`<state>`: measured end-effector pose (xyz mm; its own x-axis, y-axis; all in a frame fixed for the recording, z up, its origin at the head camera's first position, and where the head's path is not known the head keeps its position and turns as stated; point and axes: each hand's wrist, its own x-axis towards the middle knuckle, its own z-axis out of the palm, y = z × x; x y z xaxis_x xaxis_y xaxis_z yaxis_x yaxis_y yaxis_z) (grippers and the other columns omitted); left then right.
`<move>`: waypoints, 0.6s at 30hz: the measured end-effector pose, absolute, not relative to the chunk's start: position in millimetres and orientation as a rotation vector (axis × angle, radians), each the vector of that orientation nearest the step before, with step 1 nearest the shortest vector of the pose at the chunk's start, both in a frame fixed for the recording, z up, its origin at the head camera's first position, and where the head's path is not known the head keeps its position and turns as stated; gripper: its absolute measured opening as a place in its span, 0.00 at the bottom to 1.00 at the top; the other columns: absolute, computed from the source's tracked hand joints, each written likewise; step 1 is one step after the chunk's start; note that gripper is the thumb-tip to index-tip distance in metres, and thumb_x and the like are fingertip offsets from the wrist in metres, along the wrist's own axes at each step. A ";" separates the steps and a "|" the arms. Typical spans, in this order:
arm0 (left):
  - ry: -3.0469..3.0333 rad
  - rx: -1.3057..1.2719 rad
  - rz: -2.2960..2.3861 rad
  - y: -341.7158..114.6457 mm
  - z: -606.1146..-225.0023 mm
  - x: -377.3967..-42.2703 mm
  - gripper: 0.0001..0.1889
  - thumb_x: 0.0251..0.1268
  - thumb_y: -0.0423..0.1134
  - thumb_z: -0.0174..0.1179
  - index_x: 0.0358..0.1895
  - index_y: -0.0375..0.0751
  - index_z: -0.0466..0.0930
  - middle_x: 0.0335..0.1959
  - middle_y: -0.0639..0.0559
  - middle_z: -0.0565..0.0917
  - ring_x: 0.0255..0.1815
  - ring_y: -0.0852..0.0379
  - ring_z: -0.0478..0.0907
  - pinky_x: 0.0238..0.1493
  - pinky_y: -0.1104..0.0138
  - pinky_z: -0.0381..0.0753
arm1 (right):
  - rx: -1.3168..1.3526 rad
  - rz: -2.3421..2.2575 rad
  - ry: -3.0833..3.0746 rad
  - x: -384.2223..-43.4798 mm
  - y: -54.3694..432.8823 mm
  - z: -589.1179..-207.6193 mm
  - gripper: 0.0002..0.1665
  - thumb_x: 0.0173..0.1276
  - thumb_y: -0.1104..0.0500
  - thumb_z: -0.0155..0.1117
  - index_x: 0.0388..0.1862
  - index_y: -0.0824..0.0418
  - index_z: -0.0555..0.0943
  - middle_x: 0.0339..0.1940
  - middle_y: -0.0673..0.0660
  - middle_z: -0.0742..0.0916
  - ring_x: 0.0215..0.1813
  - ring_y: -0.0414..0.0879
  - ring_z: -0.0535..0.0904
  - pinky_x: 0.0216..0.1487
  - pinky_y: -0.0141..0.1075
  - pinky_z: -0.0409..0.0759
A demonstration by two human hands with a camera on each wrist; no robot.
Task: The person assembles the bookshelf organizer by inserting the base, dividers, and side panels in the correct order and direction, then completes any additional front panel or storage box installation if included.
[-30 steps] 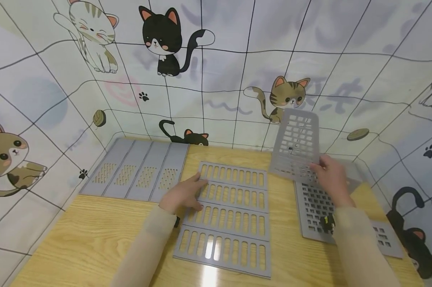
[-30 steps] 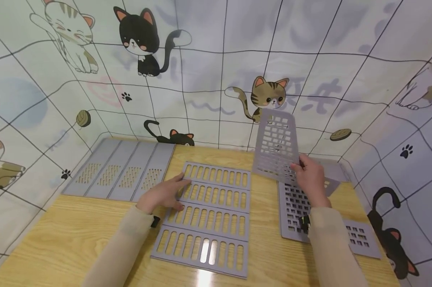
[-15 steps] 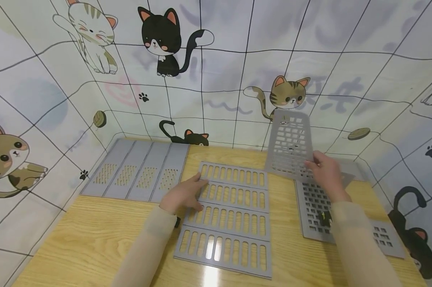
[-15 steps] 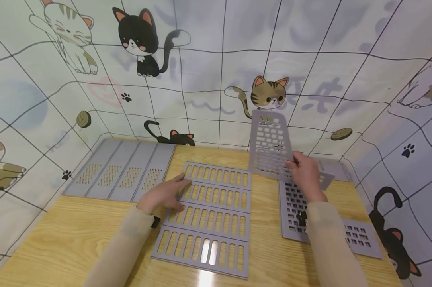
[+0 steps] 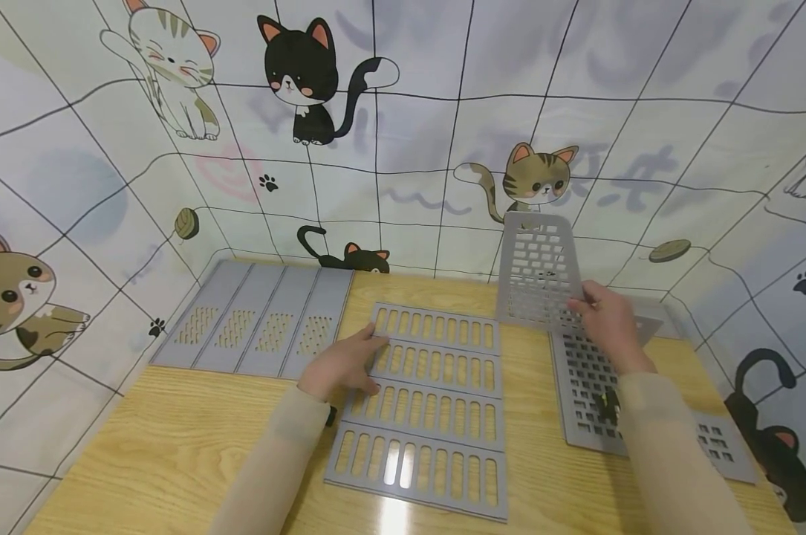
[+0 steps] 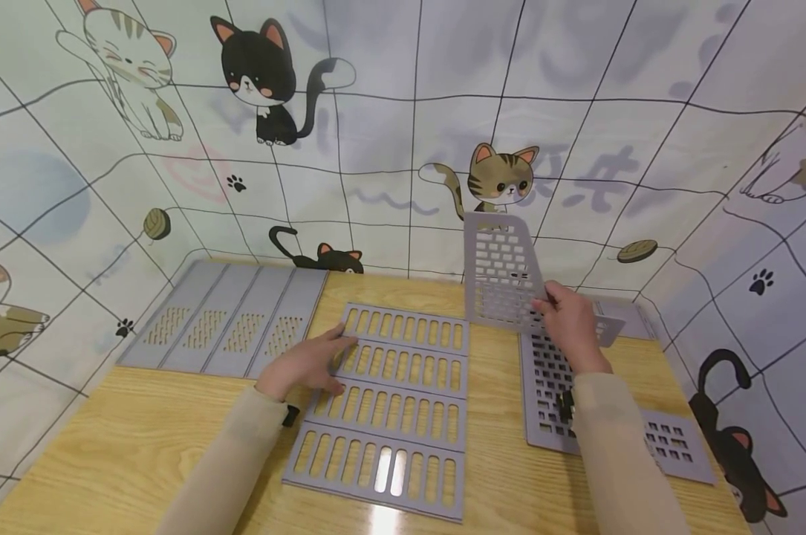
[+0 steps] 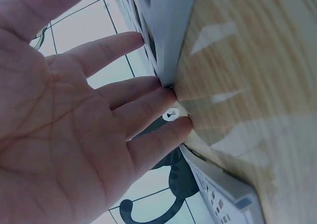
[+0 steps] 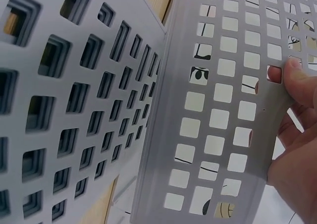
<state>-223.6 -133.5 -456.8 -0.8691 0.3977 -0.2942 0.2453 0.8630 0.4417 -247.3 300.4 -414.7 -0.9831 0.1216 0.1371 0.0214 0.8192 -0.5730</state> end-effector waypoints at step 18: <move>2.686 0.522 0.543 -134.7 -458.7 -226.4 0.51 0.48 0.40 0.83 0.79 0.48 0.66 0.84 0.40 0.51 0.79 0.37 0.61 0.74 0.47 0.68 | -0.031 0.961 -2.842 -259.3 297.1 -415.5 0.17 0.81 0.60 0.58 0.63 0.64 0.79 0.64 0.70 0.82 0.67 0.69 0.77 0.63 0.64 0.76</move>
